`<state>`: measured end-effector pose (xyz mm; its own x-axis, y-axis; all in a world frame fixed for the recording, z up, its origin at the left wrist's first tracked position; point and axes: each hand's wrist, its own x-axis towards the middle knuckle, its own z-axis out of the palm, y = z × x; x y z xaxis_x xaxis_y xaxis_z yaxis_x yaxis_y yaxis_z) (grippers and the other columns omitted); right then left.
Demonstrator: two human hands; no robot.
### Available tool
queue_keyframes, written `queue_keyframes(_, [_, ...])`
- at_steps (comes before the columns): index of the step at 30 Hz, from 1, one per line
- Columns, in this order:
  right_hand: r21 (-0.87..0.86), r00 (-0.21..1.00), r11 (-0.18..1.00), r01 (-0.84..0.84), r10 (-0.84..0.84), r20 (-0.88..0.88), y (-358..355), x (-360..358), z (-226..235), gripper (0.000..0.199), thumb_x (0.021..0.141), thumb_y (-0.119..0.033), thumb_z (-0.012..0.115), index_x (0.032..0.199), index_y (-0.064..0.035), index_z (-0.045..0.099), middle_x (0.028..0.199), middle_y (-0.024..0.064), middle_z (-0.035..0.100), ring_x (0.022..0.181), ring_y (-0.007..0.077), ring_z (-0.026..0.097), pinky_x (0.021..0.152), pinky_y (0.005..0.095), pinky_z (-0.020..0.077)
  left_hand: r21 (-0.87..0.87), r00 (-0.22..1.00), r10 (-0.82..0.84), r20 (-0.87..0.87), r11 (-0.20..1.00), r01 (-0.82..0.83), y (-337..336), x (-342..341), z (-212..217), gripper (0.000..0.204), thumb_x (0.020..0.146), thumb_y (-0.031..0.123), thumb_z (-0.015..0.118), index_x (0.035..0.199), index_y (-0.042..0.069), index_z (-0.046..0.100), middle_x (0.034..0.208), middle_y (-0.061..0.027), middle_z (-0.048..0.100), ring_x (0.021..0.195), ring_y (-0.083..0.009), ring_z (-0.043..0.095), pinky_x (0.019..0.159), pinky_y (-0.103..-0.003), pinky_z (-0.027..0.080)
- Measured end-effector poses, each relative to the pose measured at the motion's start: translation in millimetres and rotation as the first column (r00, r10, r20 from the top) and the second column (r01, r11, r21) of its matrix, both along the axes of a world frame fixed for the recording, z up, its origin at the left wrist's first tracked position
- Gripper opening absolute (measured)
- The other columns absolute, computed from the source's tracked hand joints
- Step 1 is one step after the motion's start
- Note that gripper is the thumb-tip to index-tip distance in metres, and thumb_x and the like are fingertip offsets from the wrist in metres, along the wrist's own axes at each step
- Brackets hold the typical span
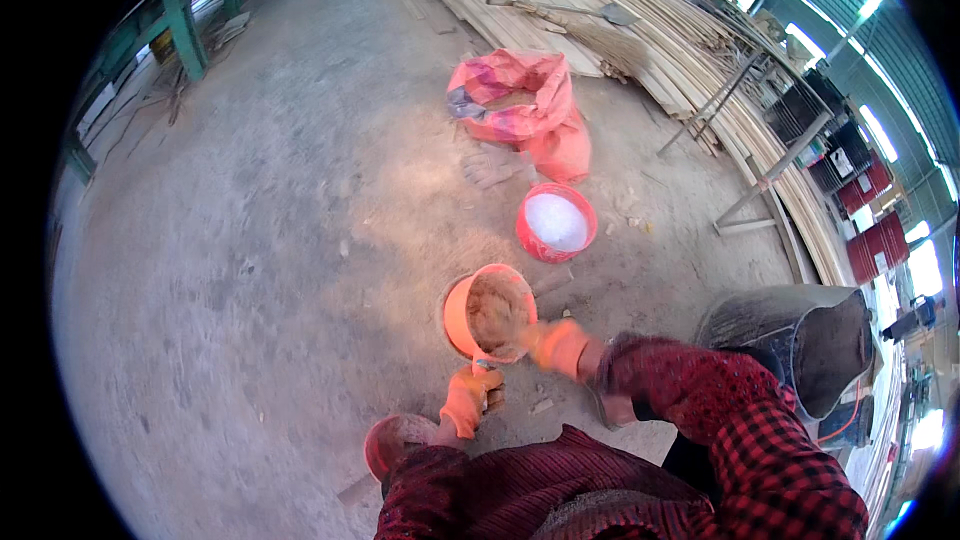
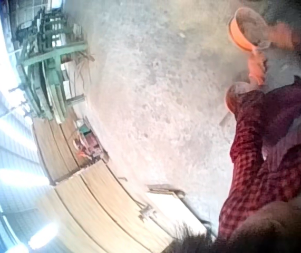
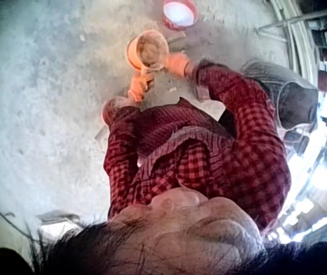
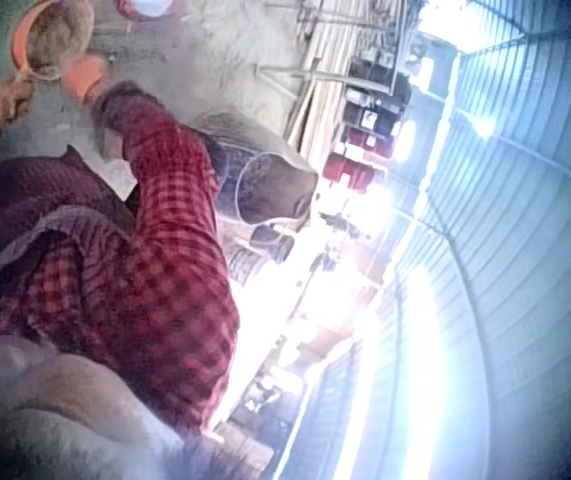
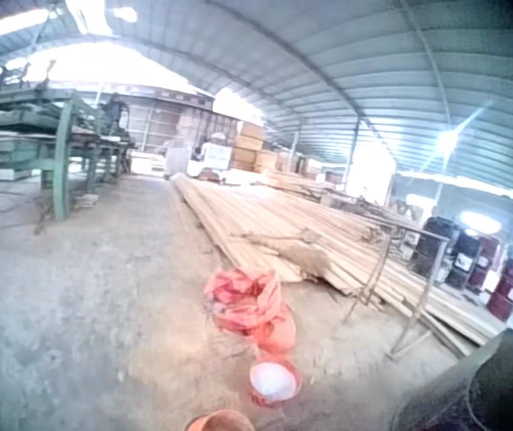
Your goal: The person scoops a white powder from a red bucket into a smaller orange bucket using a trowel. They then mix the powder with a liquid in the orange bucket using the trowel. The person walks through a workshop carrying the mixed substance and briefly picks up a yellow fruit from a pile of items before continuing to walk.
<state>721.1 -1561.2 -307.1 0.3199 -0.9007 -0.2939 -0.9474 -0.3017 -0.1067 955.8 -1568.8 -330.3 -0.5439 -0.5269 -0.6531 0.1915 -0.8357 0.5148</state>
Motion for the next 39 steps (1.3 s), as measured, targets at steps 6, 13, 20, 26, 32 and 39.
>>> queue_keyframes(6, [0.053, 0.962, 0.962, -0.268, 0.27, -0.045, -74.1, 17.1, 55.2, 0.035, 0.084, -0.022, 0.061, 0.118, -0.0141, 0.062, 0.094, 0.0145, 0.071, 0.085, 0.034, 0.07, 0.07, 0.0442, 0.0544, 0.014, 0.997, -0.073, -0.031, 0.997, 0.074, 3.8, -7.8, 12.3, 0.024, 0.083, 0.004, 0.065, 0.083, 0.012, 0.042, 0.063, 0.0028, 0.039, 0.045, -0.0101, 0.036, 0.042, -0.031, 0.027])
queue_keyframes(13, [-0.088, 0.996, 0.996, -0.021, 0.013, -0.087, -38.5, 9.2, 22.9, 0.027, 0.082, -0.022, 0.062, 0.104, -0.0068, 0.069, 0.088, 0.015, 0.072, 0.077, 0.033, 0.071, 0.064, 0.0453, 0.055, -0.002, 0.996, -0.089, 0.031, 0.996, 0.089, 4.7, -1.9, -3.2, 0.02, 0.085, 0.006, 0.064, 0.081, 0.013, 0.046, 0.061, 0.004, 0.038, 0.045, -0.0099, 0.035, 0.043, -0.031, 0.027])
queue_keyframes(20, [0.022, 0.921, 0.921, -0.389, 0.389, -0.01, -120.5, 17.9, 54.9, 0.024, 0.082, -0.024, 0.062, 0.104, -0.017, 0.071, 0.091, 0.0096, 0.072, 0.084, 0.0324, 0.07, 0.073, 0.0431, 0.0554, -0.094, 0.963, -0.23, 0.137, 0.965, 0.244, -0.3, -7.7, 18.8, 0.018, 0.087, 0.011, 0.064, 0.075, 0.01, 0.051, 0.061, 0.0024, 0.042, 0.046, -0.0113, 0.039, 0.044, -0.031, 0.03])
queue_keyframes(26, [0.226, 0.913, 0.916, 0.33, -0.371, 0.168, -70.6, -47.6, 10.5, 0.044, 0.087, -0.035, 0.061, 0.13, -0.0291, 0.062, 0.103, 0.0103, 0.072, 0.088, 0.0318, 0.069, 0.076, 0.0411, 0.0547, -0.02, 0.99, -0.049, 0.13, 0.998, 0.052, 6.7, -0.5, 5.2, 0.013, 0.08, 0.002, 0.064, 0.086, 0.008, 0.053, 0.069, -0.0007, 0.05, 0.05, -0.0131, 0.044, 0.045, -0.033, 0.037])
queue_keyframes(32, [0.943, 0.013, 0.156, 0.295, -0.987, 0.159, 16.4, 27.1, 13.6, 0.033, 0.086, -0.035, 0.067, 0.105, -0.0073, 0.067, 0.078, 0.0054, 0.064, 0.059, 0.0186, 0.058, 0.051, 0.0356, 0.0466, 0.046, 0.996, -0.088, 0.002, 0.995, 0.088, 4.2, 8.0, -23.1, 0.016, 0.08, 0.004, 0.065, 0.092, 0.007, 0.054, 0.071, -0.0011, 0.051, 0.052, -0.0139, 0.047, 0.045, -0.033, 0.04])
queue_keyframes(39, [0.524, 0.589, 0.82, 0.228, -0.545, 0.597, -71.7, -28.5, 42.8, 0.018, 0.082, -0.028, 0.067, 0.084, -0.01, 0.065, 0.069, 0.0065, 0.064, 0.054, 0.0225, 0.06, 0.047, 0.0389, 0.046, 0.012, 0.986, -0.097, 0.138, 0.995, 0.096, 8.0, -24.7, 9.6, 0.016, 0.08, 0.003, 0.063, 0.082, 0.01, 0.049, 0.064, 0.0022, 0.042, 0.045, -0.0116, 0.038, 0.042, -0.033, 0.03])
